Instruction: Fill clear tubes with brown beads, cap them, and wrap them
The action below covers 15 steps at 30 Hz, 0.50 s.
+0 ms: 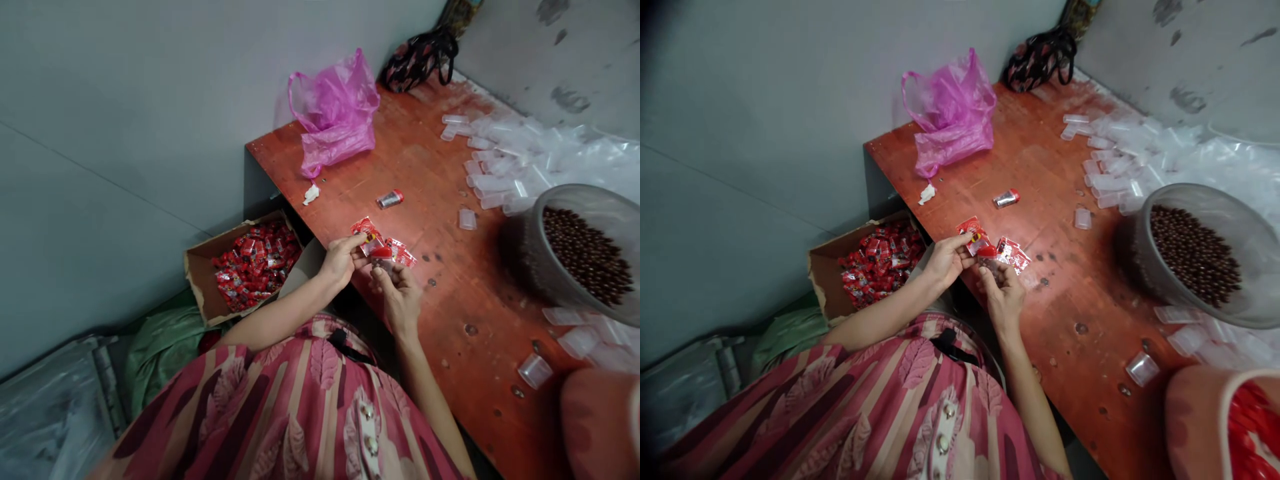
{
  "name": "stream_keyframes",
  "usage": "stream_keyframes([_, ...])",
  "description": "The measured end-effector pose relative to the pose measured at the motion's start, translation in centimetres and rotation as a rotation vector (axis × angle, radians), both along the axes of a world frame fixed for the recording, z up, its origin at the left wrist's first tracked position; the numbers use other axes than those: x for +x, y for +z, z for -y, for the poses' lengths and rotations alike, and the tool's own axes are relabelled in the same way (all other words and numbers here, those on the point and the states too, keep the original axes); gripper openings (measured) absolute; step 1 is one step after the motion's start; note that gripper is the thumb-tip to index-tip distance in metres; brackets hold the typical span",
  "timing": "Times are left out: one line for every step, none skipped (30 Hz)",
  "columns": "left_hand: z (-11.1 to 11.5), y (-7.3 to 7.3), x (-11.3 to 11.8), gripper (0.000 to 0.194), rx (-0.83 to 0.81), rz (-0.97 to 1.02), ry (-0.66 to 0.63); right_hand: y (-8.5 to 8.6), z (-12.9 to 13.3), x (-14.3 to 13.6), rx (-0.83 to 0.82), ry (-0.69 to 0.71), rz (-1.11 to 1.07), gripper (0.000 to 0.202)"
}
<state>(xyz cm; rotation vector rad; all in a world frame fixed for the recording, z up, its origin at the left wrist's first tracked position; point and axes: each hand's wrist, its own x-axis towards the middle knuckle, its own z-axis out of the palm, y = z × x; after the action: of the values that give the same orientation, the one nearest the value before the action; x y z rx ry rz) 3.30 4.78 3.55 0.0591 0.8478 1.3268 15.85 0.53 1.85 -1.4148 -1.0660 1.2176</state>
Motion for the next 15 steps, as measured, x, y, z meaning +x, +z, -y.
stream_keyframes([0.0,-0.1,0.0,0.019,0.007,-0.023,0.000,0.1,0.0,0.1,0.005,-0.004,-0.013,0.029])
stream_keyframes([0.0,-0.1,0.1,0.019,0.011,-0.047,0.000,0.1,0.0,0.3,0.012,-0.006,-0.024,0.029])
stream_keyframes([0.0,-0.2,0.1,0.019,0.010,-0.067,0.001,0.2,0.1,0.4,0.020,-0.010,-0.030,0.029])
stream_keyframes([0.0,-0.2,0.1,0.019,0.005,-0.082,0.001,0.2,0.1,0.6,0.029,-0.015,-0.034,0.029])
stream_keyframes([-0.1,-0.2,0.1,0.019,0.000,-0.090,-0.002,0.3,0.2,0.7,0.039,-0.022,-0.034,0.029])
stream_keyframes([-0.1,-0.2,0.1,0.019,-0.007,-0.093,-0.007,0.3,0.4,0.8,0.048,-0.027,-0.031,0.028])
stream_keyframes([-0.2,-0.2,0.1,0.020,-0.013,-0.091,-0.013,0.4,0.5,0.8,0.056,-0.032,-0.026,0.027])
stream_keyframes([-0.2,-0.1,0.2,0.022,-0.015,-0.086,-0.018,0.4,0.7,0.8,0.064,-0.034,-0.021,0.027])
stream_keyframes([-0.2,-0.1,0.2,0.023,-0.013,-0.080,-0.022,0.5,0.8,0.8,0.071,-0.035,-0.015,0.027])
stream_keyframes([-0.2,0.0,0.3,0.024,-0.008,-0.074,-0.027,0.5,1.0,0.8,0.077,-0.035,-0.008,0.027])
stream_keyframes([-0.2,0.0,0.4,0.025,-0.001,-0.070,-0.032,0.6,1.1,0.7,0.082,-0.036,0.001,0.027])
stream_keyframes([-0.2,0.1,0.5,0.025,0.005,-0.066,-0.038,0.6,1.2,0.7,0.090,-0.038,0.009,0.027])
stream_keyframes([-0.1,0.1,0.6,0.025,0.012,-0.065,-0.043,0.6,1.3,0.7,0.100,-0.041,0.017,0.027])
stream_keyframes([-0.1,0.1,0.7,0.025,0.017,-0.068,-0.047,0.6,1.3,0.7,0.113,-0.046,0.028,0.028])
stream_keyframes([-0.1,0.1,0.8,0.024,0.020,-0.072,-0.051,0.6,1.3,0.8,0.125,-0.051,0.038,0.028])
